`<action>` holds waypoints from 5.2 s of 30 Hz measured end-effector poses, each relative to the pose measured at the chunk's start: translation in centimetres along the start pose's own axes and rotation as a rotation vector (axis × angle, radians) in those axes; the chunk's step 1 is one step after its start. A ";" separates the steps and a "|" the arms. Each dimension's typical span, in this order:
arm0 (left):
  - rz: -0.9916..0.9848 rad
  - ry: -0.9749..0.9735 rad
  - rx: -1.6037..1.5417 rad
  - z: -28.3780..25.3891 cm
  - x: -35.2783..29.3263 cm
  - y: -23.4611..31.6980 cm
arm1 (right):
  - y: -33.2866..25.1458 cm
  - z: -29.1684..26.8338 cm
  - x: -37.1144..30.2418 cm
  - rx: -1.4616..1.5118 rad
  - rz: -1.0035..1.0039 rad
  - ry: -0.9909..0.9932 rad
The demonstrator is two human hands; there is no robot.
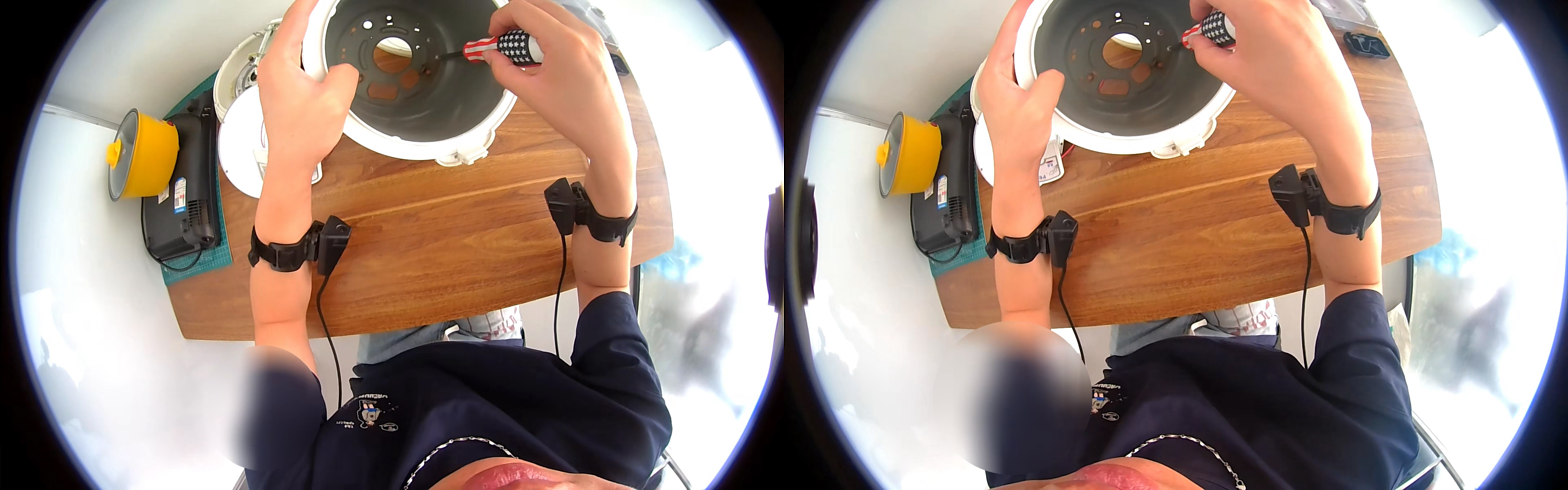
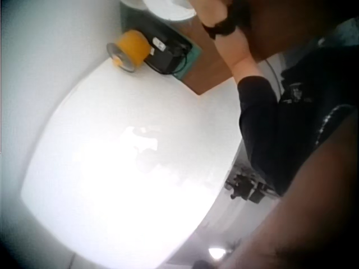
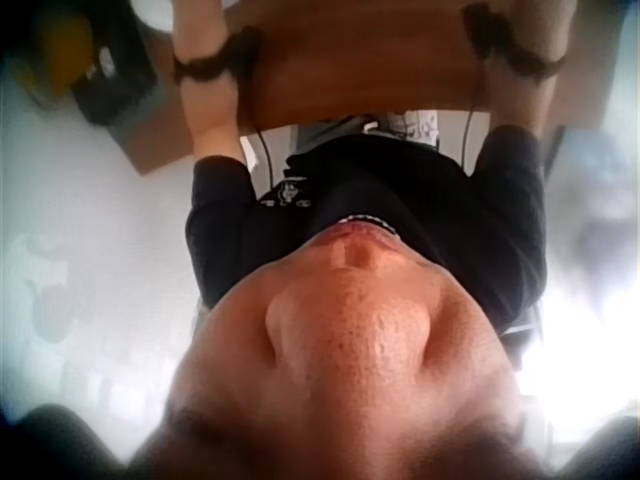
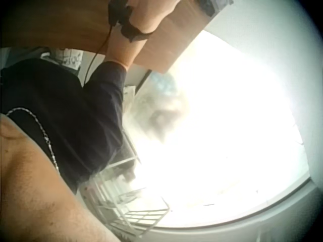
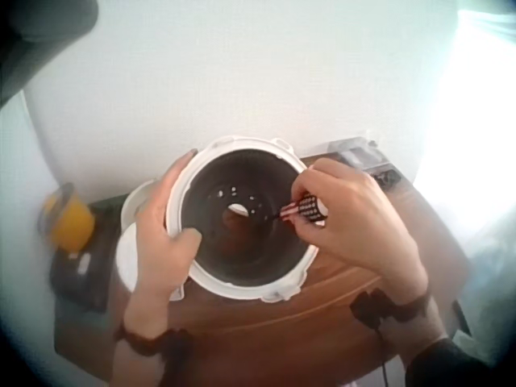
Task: The person disassembles a white rice cooker on a wooden table using a screwdriver. They remove screws from the base, separate the outer casing from the inner pot, and continue unscrewing components from the bottom of the unit.
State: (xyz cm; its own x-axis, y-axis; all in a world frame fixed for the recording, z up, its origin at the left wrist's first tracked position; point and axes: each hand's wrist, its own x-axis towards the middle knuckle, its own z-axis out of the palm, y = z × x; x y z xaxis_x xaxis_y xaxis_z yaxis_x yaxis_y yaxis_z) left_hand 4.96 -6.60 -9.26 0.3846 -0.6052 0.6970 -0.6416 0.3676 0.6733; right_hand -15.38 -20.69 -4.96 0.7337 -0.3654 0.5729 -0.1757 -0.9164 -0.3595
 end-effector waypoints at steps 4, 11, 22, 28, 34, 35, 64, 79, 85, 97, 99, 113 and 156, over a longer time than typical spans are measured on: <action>-0.105 -0.017 0.054 0.0 0.2 2.2 | 0.2 0.4 0.0 -0.027 0.039 0.022; 0.009 -0.003 0.083 0.4 -0.6 1.2 | -1.5 -0.6 0.2 -0.045 0.126 0.017; 0.024 0.013 0.091 0.0 -1.0 0.6 | -2.7 0.4 -0.1 -0.055 0.111 0.037; 0.010 0.005 -0.012 0.8 -0.6 0.5 | -1.8 -0.2 -0.1 -0.074 0.292 0.027; -0.015 0.013 0.006 1.1 -0.7 1.3 | -1.0 -0.3 -0.3 -0.336 0.216 0.035; -0.016 0.009 0.002 1.2 -0.7 1.5 | -1.3 -0.5 -0.2 -0.301 0.225 0.013; 0.062 -0.008 -0.054 0.3 0.0 -1.5 | -1.3 -1.6 -0.1 -0.091 0.136 -0.083; 0.054 -0.011 -0.034 1.4 -0.3 0.0 | -1.0 -1.3 -2.0 -0.150 -0.092 0.053; 0.027 0.004 -0.007 0.9 -0.7 0.3 | -0.6 0.4 -1.5 -0.305 0.196 0.001; 0.071 -0.022 -0.096 1.0 -0.5 -1.2 | -0.7 -1.3 -1.3 -0.448 0.205 -0.138; 0.103 -0.034 -0.075 1.0 -0.5 -1.2 | 0.0 -1.6 -1.7 -0.430 0.115 -0.103; 0.191 -0.043 0.115 1.5 -0.7 1.3 | -1.3 -2.0 -1.2 -0.382 0.197 -0.113; 0.116 0.005 0.004 1.4 -0.8 -0.7 | -2.1 -0.9 -1.7 -0.209 0.175 0.052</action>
State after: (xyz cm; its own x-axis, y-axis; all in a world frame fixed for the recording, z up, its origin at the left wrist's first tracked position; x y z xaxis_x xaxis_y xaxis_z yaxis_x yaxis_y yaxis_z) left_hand 4.18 -7.32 -10.65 0.3113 -0.5550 0.7714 -0.6843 0.4324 0.5872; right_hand -16.87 -18.33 -4.51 0.6461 -0.5242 0.5547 -0.4327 -0.8503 -0.2996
